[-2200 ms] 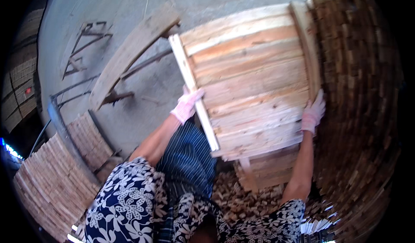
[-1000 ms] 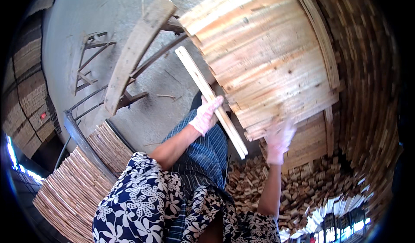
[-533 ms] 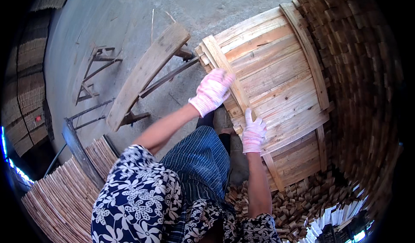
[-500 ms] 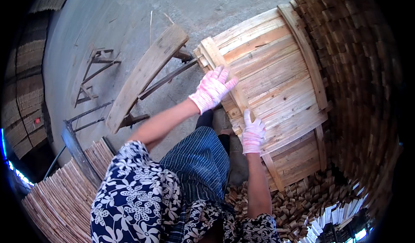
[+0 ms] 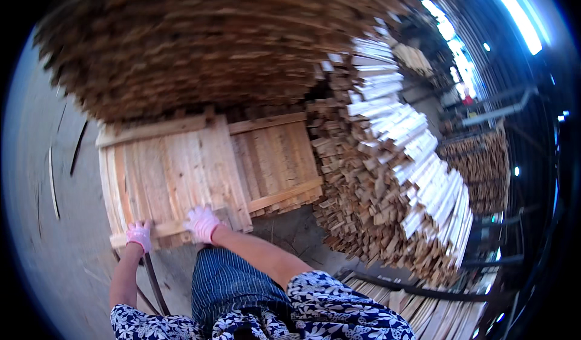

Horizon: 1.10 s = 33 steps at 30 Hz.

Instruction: The person repeatedly picks up bundles of wooden planks from a large pile and stacks them onto a wooden pallet. They align the planks carefully to form a neat stack, moving back and forth between the source pile and the pallet.

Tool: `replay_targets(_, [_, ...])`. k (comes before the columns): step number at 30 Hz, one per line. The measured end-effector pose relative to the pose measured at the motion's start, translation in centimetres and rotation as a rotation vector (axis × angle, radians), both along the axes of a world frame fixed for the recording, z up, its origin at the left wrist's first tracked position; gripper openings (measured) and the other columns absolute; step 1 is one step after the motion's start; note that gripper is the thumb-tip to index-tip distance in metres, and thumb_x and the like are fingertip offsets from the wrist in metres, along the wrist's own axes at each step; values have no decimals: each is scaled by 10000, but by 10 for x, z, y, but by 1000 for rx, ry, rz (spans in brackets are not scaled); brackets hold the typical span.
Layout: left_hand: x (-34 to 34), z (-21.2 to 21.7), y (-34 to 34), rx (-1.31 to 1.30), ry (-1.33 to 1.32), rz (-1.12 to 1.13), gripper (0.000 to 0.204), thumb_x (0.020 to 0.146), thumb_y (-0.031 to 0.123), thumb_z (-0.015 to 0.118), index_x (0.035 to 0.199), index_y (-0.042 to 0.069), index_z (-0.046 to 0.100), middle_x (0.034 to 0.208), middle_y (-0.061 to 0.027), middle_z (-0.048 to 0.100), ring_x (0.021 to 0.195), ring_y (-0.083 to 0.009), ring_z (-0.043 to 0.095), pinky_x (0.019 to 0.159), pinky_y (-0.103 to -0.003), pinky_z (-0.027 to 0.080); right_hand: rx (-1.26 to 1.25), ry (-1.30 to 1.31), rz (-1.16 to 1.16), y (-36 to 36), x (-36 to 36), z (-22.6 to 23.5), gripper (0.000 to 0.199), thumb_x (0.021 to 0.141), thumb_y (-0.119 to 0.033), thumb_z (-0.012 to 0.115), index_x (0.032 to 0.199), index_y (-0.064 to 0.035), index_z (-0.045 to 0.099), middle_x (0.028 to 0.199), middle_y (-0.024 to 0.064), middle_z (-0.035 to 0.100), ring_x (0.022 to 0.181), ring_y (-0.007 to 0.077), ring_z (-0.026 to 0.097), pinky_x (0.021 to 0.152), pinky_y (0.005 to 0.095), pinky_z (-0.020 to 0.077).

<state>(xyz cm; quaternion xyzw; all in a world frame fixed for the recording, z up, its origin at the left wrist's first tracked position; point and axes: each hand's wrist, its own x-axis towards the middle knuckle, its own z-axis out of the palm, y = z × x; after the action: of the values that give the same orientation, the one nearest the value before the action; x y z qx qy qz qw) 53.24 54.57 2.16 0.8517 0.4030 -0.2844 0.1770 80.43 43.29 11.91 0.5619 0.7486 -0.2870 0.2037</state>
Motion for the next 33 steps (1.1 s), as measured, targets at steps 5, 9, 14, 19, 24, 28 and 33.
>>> replay_targets(5, [132, 44, 18, -169, -228, 21, 785, 811, 339, 736, 1498, 94, 447, 1433, -267, 542, 1354, -436, 507, 1098, -497, 454, 178, 500, -776, -126, 41, 82, 481, 972, -358, 595, 1407, -170, 510, 1172, 227, 618, 1074, 423, 635, 911, 524, 512])
replay_targets(9, [258, 81, -42, -346, -465, -159, 799, 841, 430, 701, 1486, 30, 453, 1411, -286, 564, 1359, -408, 515, 1144, -447, 410, 455, -8, -945, -252, 126, 158, 229, 888, -214, 647, 1067, -95, 567, 878, 148, 670, 840, 362, 677, 706, 508, 543])
replay_targets(14, [430, 178, -226, -778, -693, -530, 764, 885, 414, 671, 1493, 12, 443, 1471, -272, 516, 1390, -381, 488, 1167, -421, 390, 1167, -677, -1180, -452, 217, 286, 477, 904, -102, 689, 1374, -92, 611, 1059, 172, 696, 999, 345, 670, 900, 464, 556])
replay_targets(19, [579, 304, -375, -651, -1030, -760, 776, 883, 425, 701, 1508, 54, 431, 1404, -262, 549, 1316, -406, 533, 1098, -454, 451, 1282, -847, -1315, -530, 273, 356, 430, 934, -69, 678, 1360, -49, 622, 1201, 176, 677, 1097, 338, 642, 952, 458, 519])
replay_targets(24, [673, 285, -428, -1442, -834, 125, 761, 923, 529, 698, 1525, 151, 428, 1411, -200, 574, 1293, -356, 562, 1092, -491, 455, 1128, -867, -1417, -492, 338, 330, 576, 918, -338, 714, 1440, -146, 568, 1339, 219, 557, 1273, 419, 510, 1077, 542, 416])
replay_targets(28, [690, 269, -452, -1868, -547, 548, 567, 980, 430, 700, 1473, 254, 481, 1343, -30, 639, 1219, -265, 613, 1007, -567, 502, 558, -1159, -1768, -462, 395, 292, 819, 887, -674, 618, 1476, -116, 509, 1460, 323, 426, 1385, 504, 375, 1156, 632, 264])
replay_targets(33, [681, 276, -464, -1870, -640, 519, 1049, 896, 277, 790, 1648, 235, 61, 1357, -104, 556, 1191, -245, 570, 947, -468, 528, 557, -1079, -1775, -457, 410, 274, 763, 880, -638, 644, 1418, -106, 549, 1495, 349, 391, 1418, 523, 346, 1189, 642, 201])
